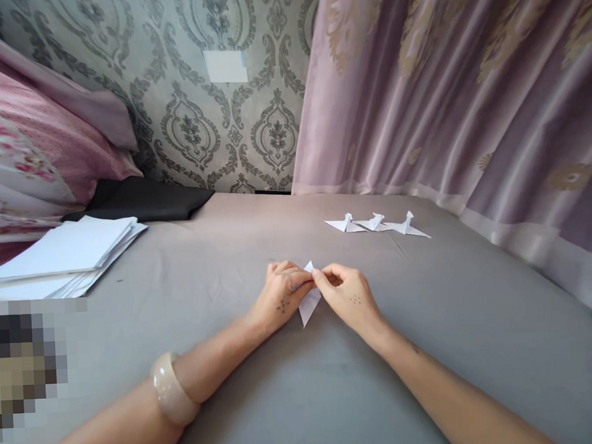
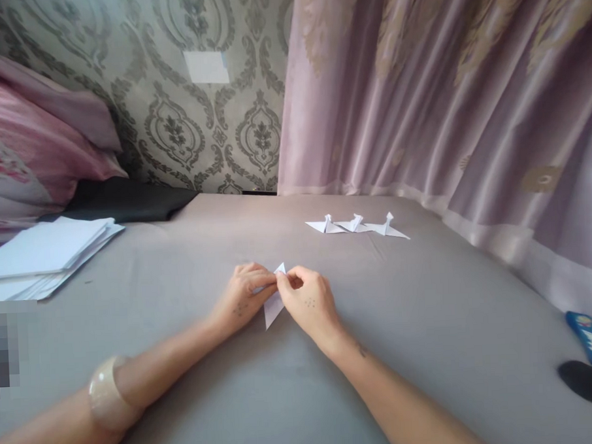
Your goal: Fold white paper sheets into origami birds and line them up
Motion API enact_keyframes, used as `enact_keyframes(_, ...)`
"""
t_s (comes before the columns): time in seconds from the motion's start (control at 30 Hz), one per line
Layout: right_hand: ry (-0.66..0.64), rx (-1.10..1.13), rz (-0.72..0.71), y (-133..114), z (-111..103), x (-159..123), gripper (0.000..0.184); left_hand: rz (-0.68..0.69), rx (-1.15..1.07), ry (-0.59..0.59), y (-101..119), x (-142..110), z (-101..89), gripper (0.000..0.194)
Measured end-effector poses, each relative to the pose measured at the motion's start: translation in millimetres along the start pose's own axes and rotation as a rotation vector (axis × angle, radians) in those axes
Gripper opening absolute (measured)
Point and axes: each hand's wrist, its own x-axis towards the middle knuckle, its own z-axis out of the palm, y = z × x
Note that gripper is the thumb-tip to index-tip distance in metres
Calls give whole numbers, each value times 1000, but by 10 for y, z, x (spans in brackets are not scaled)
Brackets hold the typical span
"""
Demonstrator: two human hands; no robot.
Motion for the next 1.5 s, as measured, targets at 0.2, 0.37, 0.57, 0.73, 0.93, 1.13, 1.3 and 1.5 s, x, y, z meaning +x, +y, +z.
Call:
enact_keyframes(0.2, -50, 109, 82, 20, -27, 21, 25, -13, -37, 11, 9, -23, 2, 19)
enact_keyframes(0.37, -156, 319, 294, -17, -57, 34, 21, -90, -102, 75, 8, -17, 13, 15)
enact_keyframes(0.57, -244, 488, 436, -13, -117, 65, 21, -85, -151, 39, -26, 2, 16, 15)
enact_keyframes(0.73, -293, 439, 426, -29, -183, 87, 24, -50, -118, -1, -1, -1, -8, 17)
enact_keyframes(0.93, -224, 251, 257, -87, -214, 66, 21, -55, -112, -6, 16, -7, -5, 17)
enact_keyframes(1.13, -298, 451, 484, -65, -203, 135, 20, -80, -116, 49, 1, -10, -2, 12)
enact_keyframes(1.3, -359, 614, 576, -25, -197, 163, 15, -66, -131, 6, -9, -6, -7, 15)
enact_keyframes(1.5, -372, 656, 619, -12, -202, 157, 14, -73, -173, 6, -27, 4, -6, 15)
